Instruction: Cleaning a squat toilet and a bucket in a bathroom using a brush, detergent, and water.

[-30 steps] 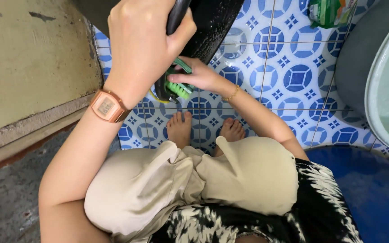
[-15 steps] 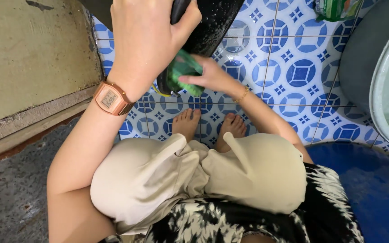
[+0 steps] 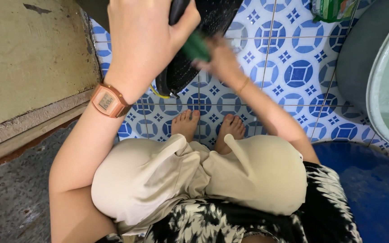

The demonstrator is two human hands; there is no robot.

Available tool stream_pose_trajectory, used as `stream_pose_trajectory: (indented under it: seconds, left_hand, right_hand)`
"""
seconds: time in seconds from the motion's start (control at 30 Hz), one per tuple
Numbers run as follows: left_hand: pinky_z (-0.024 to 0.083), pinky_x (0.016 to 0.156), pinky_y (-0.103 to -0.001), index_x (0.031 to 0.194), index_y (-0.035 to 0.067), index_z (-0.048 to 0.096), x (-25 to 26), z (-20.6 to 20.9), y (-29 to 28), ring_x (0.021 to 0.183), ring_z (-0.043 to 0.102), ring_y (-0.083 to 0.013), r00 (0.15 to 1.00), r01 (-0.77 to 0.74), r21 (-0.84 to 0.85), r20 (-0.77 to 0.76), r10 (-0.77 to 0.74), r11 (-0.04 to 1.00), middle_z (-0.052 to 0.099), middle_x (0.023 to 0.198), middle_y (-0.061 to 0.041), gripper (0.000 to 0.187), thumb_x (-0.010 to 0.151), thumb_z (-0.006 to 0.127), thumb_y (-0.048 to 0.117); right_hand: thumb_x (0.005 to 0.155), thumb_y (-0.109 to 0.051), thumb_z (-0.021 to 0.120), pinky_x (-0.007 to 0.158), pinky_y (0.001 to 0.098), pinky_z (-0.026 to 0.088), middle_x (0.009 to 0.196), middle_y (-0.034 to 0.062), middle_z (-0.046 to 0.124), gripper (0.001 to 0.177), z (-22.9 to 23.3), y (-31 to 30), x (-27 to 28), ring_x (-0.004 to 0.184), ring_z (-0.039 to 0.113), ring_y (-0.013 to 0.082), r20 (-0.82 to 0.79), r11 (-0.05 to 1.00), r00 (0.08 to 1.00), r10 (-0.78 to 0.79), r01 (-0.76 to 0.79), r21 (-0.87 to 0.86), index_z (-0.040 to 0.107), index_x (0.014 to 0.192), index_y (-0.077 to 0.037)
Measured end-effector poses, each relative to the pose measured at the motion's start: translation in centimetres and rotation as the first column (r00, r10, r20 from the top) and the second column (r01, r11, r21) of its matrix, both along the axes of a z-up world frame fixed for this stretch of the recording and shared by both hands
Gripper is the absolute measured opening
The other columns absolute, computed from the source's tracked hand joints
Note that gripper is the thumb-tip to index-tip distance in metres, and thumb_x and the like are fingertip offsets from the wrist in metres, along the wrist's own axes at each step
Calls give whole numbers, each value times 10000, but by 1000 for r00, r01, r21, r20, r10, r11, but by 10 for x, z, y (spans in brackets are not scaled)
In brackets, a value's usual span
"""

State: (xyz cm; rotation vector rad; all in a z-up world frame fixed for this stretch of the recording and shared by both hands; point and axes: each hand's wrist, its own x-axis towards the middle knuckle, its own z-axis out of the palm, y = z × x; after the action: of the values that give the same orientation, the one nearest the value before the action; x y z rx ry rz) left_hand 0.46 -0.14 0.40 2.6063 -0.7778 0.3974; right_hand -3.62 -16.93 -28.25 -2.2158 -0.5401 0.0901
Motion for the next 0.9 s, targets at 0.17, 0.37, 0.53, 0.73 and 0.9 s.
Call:
stream_pose_trajectory:
  seconds: [0.17,0.37,0.53,0.73,0.9]
  left_hand:
    - [512,623,-441,992,59,695,0,1,0,676,642,-342,998,-2,-11,67,2,1000,645,779,-114,133,964,738,182]
    - [520,628,-449,999,50,699,2,6,1,690,645,-354,998,11,12,59,-12,1000,648,790,-128,130,957,745,164]
    - [528,628,-450,1016,49,707,5,8,-2,688,646,-354,998,15,2,64,-15,1000,649,780,-134,136,928,749,143]
    - [548,699,-462,992,48,712,3,4,0,777,671,-362,1000,-22,21,-17,22,1000,673,821,-149,141,951,776,167]
    - [550,792,-460,1122,19,679,2,12,-3,946,661,-359,997,46,-7,61,-46,999,678,997,-151,215,941,732,123]
  right_hand:
    - [892,-432,863,1020,467,512,1199,212,687,647,10,17,9,1135,646,380,-220,938,942,255,-186,293,628,1327,-14]
    - [808,-201,886,872,537,504,1202,200,560,576,8,-41,72,1046,582,424,455,941,873,-175,284,-184,635,1313,-85]
    - [780,-186,847,828,535,521,1293,294,539,619,4,4,43,1040,576,452,177,971,976,-127,159,-181,635,1349,-67]
    - [825,-446,802,1036,416,537,1206,169,742,701,36,37,22,1111,722,319,-561,872,720,408,-124,474,590,1345,-27]
    - [840,-233,873,999,515,449,1313,251,556,681,21,-20,76,1188,533,454,277,937,940,-198,264,-228,607,1454,-106]
